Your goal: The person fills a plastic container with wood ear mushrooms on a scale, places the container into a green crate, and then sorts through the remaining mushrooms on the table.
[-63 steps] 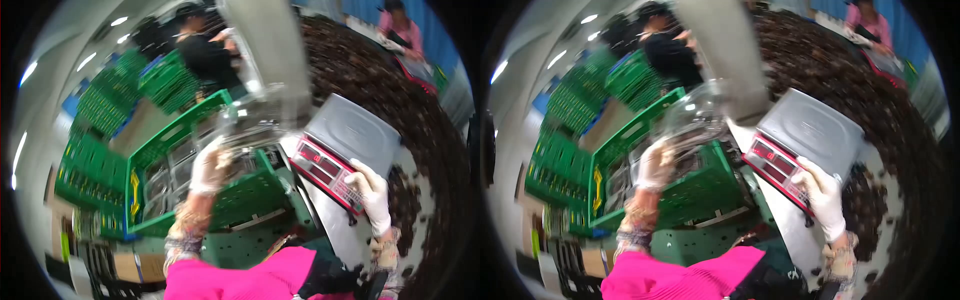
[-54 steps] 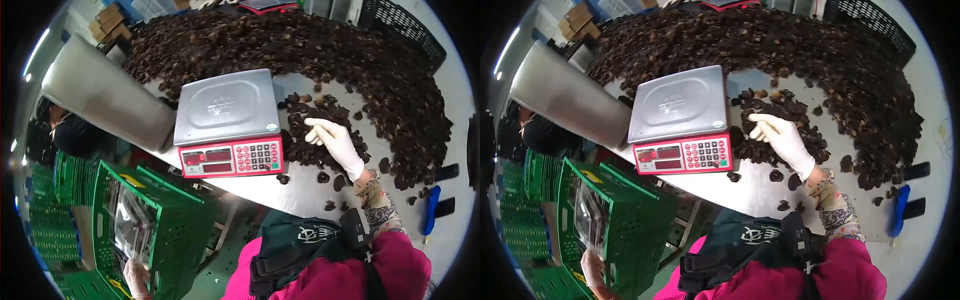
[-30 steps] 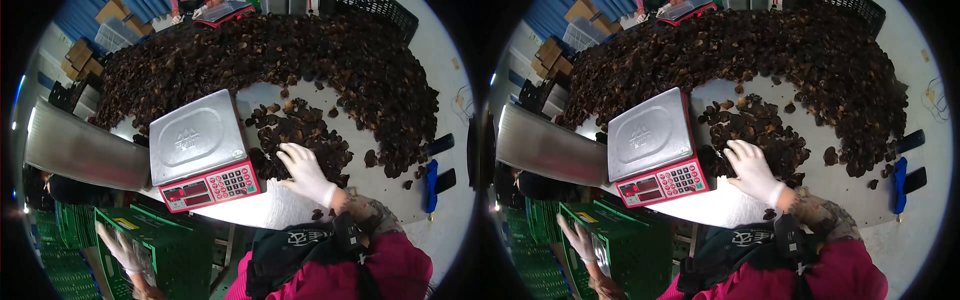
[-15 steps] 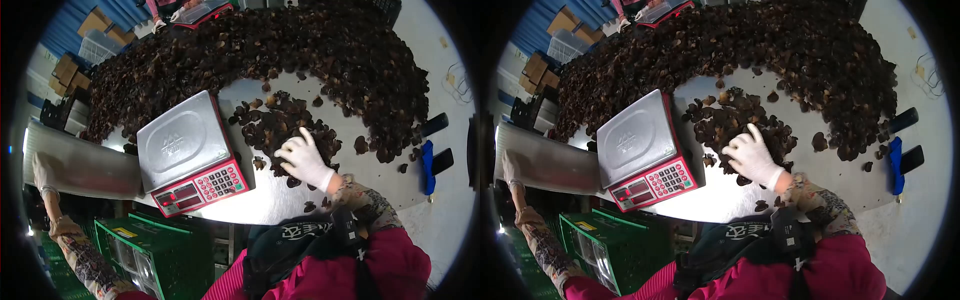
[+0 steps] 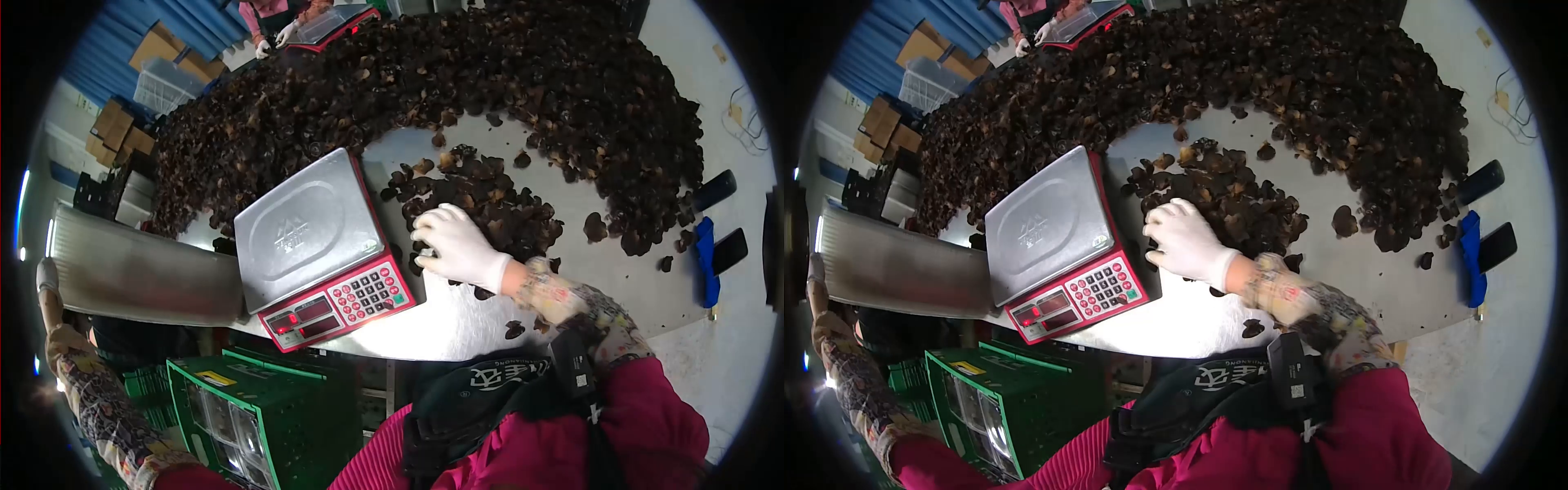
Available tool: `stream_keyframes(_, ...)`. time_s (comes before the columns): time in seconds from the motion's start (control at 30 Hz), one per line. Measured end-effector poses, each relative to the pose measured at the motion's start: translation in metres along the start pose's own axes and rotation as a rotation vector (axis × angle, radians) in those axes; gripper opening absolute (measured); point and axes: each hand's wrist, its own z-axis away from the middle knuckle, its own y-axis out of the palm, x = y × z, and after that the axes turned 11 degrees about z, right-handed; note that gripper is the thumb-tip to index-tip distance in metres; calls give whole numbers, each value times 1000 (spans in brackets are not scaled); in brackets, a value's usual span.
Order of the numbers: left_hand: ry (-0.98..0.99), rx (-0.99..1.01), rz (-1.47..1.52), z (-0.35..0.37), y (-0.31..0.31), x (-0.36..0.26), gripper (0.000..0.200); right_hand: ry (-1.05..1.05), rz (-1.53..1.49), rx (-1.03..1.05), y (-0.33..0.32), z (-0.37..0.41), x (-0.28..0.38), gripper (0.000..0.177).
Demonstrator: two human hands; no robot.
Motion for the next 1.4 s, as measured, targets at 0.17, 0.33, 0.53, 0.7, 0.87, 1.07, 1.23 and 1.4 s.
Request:
stream_keyframes(0.17,31,197,261,-26,26,41,20,-84,525,313,49,-54,18,37)
stream_keyframes(0.33,-40,187,58,-15,2,18,23,-41,465,170,50,-45,10,18)
stream_keyframes(0.53,116,8,132,13,-30,-38,21,49,44,-117,-5,2,-17,11)
stream_keyframes(0.7,365,-72,418,150,-98,-234,20,213,8,-138,-32,52,-48,11)
stream_keyframes(0.87,509,301,753,333,-92,-410,9,272,-63,-132,-51,81,-61,24)
stream_keyframes(1.07,697,635,488,412,-64,-454,21,451,135,104,-94,118,-89,71)
stream_keyframes(1.23,869,540,695,440,-129,-500,97,463,104,274,-96,141,-98,111)
stream_keyframes(1.4,941,741,1102,509,-148,-606,101,398,130,288,-71,114,-66,116)
